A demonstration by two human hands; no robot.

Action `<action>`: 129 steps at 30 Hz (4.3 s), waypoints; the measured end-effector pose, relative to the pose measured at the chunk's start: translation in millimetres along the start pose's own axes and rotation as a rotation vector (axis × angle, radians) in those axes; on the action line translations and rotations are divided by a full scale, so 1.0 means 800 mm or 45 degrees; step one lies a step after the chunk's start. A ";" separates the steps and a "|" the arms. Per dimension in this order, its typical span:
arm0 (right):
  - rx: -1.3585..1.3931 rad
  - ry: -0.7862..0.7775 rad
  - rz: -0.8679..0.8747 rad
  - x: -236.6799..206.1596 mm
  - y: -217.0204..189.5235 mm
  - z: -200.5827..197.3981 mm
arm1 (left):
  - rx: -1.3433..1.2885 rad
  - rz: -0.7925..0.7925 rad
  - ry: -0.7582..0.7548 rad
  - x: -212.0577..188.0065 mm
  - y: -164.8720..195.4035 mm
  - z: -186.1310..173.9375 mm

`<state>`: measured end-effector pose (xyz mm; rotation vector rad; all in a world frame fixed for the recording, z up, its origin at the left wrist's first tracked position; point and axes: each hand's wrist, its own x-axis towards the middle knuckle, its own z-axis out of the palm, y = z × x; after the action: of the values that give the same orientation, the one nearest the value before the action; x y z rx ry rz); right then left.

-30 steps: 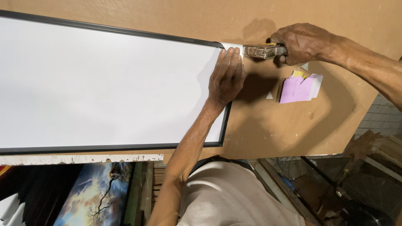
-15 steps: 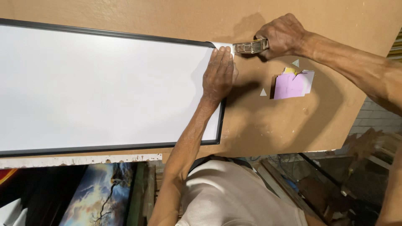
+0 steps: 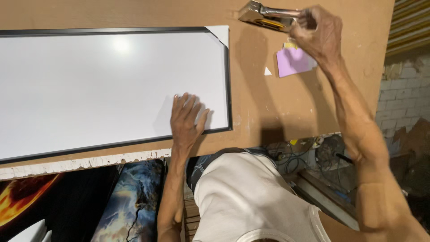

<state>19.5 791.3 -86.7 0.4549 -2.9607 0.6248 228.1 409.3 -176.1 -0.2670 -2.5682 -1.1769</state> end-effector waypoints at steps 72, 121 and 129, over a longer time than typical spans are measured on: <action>1.036 -0.868 0.805 -0.306 -0.116 0.100 | 0.169 0.066 -0.022 -0.186 0.162 0.019; 1.275 -0.688 0.501 -0.231 -0.119 0.184 | 0.575 0.108 0.211 -0.178 0.085 0.084; 1.272 -0.683 0.501 -0.231 -0.122 0.180 | 0.567 0.118 0.188 -0.177 0.084 0.084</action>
<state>222.2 697.5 -206.8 0.0565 -2.9563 2.3691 367.2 497.8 -219.7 -0.1851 -2.5686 -0.5463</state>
